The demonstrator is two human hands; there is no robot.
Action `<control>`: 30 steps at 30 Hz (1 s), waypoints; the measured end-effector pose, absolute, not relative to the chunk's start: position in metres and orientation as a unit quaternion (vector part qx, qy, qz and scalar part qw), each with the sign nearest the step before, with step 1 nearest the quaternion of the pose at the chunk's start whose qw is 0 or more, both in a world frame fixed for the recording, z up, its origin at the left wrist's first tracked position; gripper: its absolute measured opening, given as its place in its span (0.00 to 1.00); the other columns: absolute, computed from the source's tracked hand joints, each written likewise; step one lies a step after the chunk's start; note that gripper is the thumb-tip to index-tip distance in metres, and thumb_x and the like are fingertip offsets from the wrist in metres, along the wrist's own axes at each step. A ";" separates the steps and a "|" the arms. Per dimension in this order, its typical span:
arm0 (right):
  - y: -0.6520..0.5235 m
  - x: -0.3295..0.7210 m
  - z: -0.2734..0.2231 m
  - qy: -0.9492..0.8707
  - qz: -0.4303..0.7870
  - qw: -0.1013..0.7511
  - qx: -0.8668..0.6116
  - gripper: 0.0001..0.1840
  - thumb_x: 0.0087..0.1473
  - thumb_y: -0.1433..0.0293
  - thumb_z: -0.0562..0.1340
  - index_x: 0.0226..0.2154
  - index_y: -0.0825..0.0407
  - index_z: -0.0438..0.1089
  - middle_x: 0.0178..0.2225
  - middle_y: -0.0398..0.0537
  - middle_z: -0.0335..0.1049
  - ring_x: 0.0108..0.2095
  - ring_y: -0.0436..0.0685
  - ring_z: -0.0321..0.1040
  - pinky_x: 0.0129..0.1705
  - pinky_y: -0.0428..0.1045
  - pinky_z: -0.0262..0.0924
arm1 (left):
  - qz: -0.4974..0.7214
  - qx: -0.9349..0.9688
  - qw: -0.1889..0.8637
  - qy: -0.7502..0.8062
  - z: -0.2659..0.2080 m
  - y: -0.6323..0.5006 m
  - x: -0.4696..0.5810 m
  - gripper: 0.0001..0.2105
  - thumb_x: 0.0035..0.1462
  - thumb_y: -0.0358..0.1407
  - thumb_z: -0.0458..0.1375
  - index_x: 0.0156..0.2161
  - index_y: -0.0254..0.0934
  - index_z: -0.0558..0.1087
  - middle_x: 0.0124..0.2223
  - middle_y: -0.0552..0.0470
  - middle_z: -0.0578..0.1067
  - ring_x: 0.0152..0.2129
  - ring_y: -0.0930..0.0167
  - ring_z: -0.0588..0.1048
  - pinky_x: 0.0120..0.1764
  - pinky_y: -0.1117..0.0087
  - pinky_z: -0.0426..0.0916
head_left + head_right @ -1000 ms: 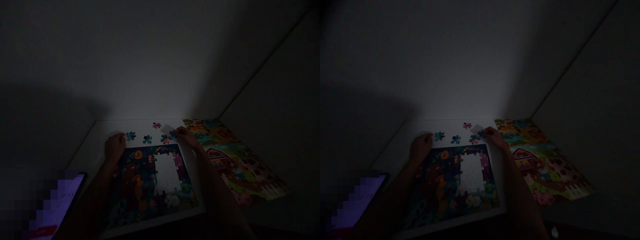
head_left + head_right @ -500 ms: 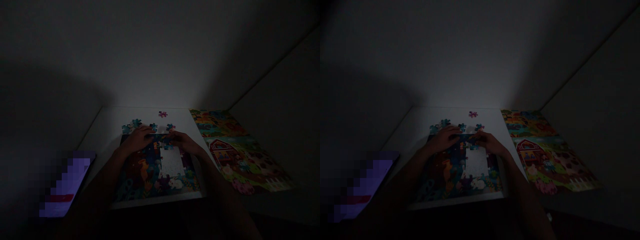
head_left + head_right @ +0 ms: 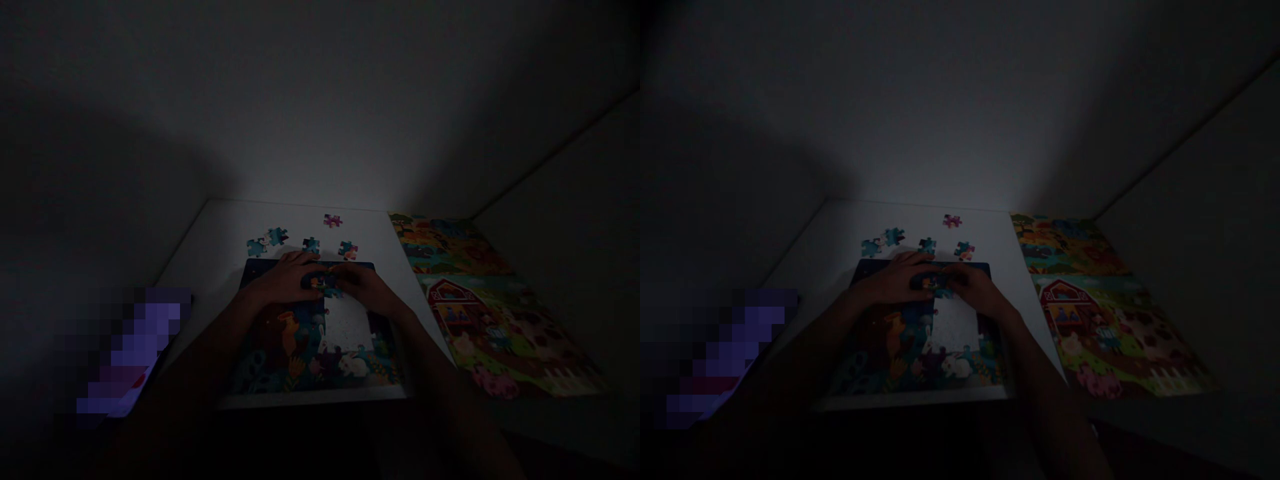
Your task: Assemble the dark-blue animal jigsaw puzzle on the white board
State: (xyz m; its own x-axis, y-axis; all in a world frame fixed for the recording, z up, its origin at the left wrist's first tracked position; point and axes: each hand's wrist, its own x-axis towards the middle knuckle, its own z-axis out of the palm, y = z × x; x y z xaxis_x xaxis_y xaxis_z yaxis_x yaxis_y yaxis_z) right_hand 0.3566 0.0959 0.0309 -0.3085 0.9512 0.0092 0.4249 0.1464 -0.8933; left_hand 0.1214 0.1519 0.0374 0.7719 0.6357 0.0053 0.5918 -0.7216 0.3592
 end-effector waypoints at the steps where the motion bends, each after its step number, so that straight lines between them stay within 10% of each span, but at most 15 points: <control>1: 0.095 0.356 0.031 -0.698 0.408 0.306 -0.503 0.15 0.56 0.70 0.60 0.47 0.50 0.70 0.43 0.48 0.75 0.41 0.56 0.72 0.45 0.52 0.66 | 0.063 0.926 0.171 0.329 0.038 0.152 0.122 0.29 0.54 0.54 0.61 0.60 0.51 0.66 0.65 0.50 0.62 0.62 0.56 0.57 0.62 0.50 0.51; 30: 0.085 0.336 0.043 -0.769 0.222 0.212 -0.561 0.12 0.59 0.68 0.61 0.46 0.49 0.69 0.45 0.50 0.69 0.46 0.58 0.68 0.47 0.53 0.62 | 0.102 0.942 0.139 0.288 0.046 0.145 0.130 0.20 0.55 0.51 0.62 0.49 0.43 0.74 0.56 0.50 0.71 0.53 0.62 0.68 0.57 0.59 0.59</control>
